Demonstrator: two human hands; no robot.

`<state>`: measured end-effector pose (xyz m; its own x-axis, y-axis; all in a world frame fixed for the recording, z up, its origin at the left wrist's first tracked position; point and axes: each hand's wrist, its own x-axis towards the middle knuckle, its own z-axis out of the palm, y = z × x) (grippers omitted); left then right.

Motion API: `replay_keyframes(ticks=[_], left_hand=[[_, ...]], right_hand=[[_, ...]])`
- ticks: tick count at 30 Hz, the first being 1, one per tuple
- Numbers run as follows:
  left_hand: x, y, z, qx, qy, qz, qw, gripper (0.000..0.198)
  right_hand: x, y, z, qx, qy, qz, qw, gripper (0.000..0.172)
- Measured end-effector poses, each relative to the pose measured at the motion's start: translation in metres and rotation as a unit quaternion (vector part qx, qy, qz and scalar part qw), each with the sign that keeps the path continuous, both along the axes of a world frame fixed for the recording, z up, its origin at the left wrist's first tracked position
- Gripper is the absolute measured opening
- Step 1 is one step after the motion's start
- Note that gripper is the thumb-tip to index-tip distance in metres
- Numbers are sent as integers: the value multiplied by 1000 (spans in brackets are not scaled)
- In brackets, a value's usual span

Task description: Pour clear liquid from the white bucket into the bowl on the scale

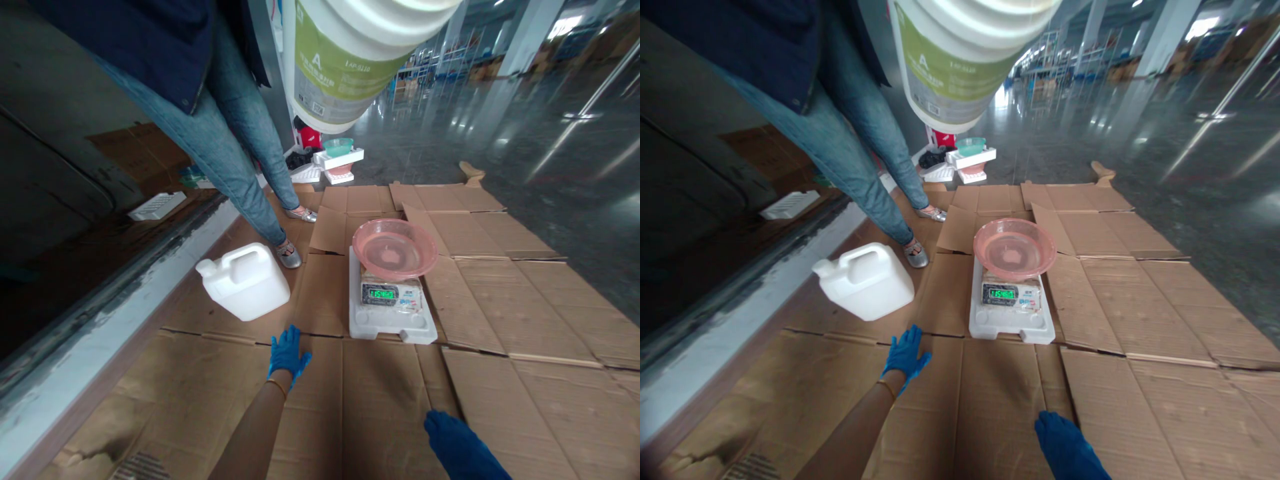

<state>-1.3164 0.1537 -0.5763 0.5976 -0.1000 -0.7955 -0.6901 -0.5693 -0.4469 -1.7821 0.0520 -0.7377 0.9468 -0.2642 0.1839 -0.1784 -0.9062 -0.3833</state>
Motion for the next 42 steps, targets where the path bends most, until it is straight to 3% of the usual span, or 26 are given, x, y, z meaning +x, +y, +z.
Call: replay_keyframes(ticks=[3, 10, 13, 17, 23, 27, 32, 36, 42], left_hand=[[0, 0, 1, 2, 1, 0, 1000, 83], [-1, -4, 4, 14, 3, -1, 1000, 83], [-1, -5, 5, 16, 3, 0, 1000, 83], [-1, -3, 4, 10, 3, 1, 1000, 83], [-1, -1, 3, 3, 2, 2, 1000, 82], [-1, 1, 2, 6, 2, 3, 1000, 82], [0, 2, 1, 8, 2, -1, 1000, 82], [0, -1, 2, 7, 2, -7, 1000, 82], [-1, -5, 4, 8, 4, -5, 1000, 83]], right_hand=[[5, -5, 7, 2, 0, 4, 1000, 45], [-5, 2, -7, -8, 3, 15, 1000, 43], [-6, 0, -5, -33, 11, 37, 999, 44], [-4, -2, 1, -18, 11, 16, 1000, 44], [-4, -5, -4, -6, -17, 12, 1000, 43], [13, -15, 8, -2, -44, 23, 999, 38], [25, -7, 12, 27, -142, -101, 984, 41], [-1, 4, -7, -3, -4, 8, 1000, 45], [-19, 8, -23, -16, 20, 35, 999, 45]])
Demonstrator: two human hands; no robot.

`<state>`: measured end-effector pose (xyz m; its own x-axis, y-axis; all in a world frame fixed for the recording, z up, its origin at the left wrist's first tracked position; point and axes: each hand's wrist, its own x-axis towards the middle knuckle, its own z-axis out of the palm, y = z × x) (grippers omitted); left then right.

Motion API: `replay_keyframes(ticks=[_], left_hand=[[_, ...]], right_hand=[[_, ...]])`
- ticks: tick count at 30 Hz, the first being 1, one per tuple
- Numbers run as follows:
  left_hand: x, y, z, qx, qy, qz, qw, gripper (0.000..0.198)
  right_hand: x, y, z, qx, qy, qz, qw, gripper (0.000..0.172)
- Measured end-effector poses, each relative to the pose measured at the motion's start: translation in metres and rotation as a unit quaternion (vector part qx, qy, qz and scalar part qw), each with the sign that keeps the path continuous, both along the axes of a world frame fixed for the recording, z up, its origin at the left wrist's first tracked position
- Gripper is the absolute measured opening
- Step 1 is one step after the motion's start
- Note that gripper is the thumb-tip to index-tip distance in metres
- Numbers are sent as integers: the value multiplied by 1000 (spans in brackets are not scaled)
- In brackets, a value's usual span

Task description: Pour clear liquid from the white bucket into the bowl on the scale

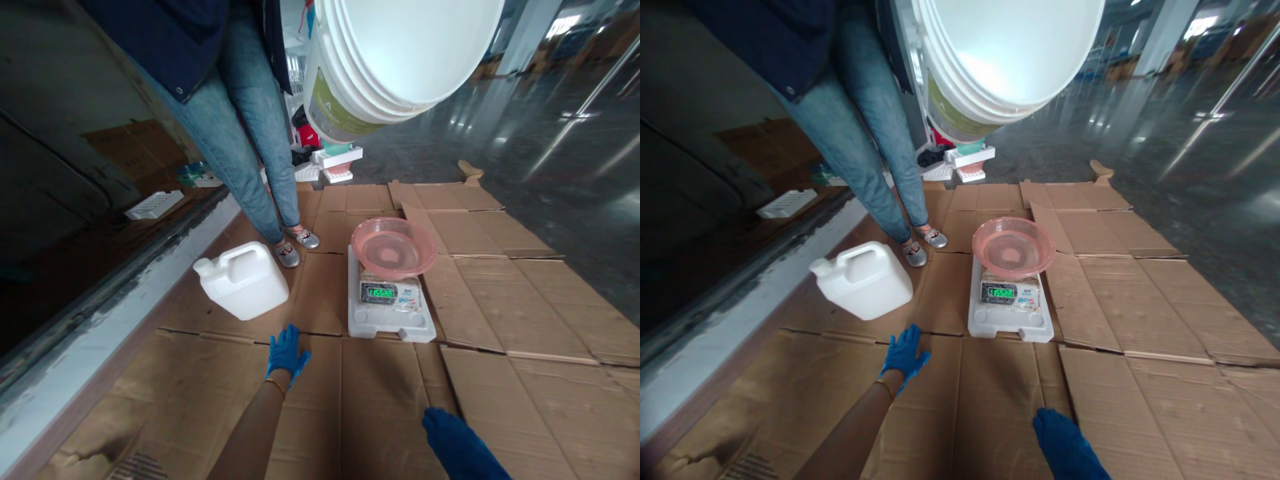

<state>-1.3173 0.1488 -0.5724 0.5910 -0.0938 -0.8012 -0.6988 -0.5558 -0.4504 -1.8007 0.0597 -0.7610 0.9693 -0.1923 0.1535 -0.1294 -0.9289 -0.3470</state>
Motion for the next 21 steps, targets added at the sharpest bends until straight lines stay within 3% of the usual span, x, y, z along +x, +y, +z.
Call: replay_keyframes(ticks=[8, 13, 21], left_hand=[[1, 3, -2, -4, 0, 7, 1000, 84], [1, 3, -2, -6, 1, 10, 1000, 83], [2, 4, -1, -5, 6, 12, 1000, 84]], right_hand=[[3, -4, 8, 46, -31, 7, 998, 41], [14, -5, 29, 83, 110, -19, 990, 42], [33, -20, 53, 122, 138, 11, 983, 46]])
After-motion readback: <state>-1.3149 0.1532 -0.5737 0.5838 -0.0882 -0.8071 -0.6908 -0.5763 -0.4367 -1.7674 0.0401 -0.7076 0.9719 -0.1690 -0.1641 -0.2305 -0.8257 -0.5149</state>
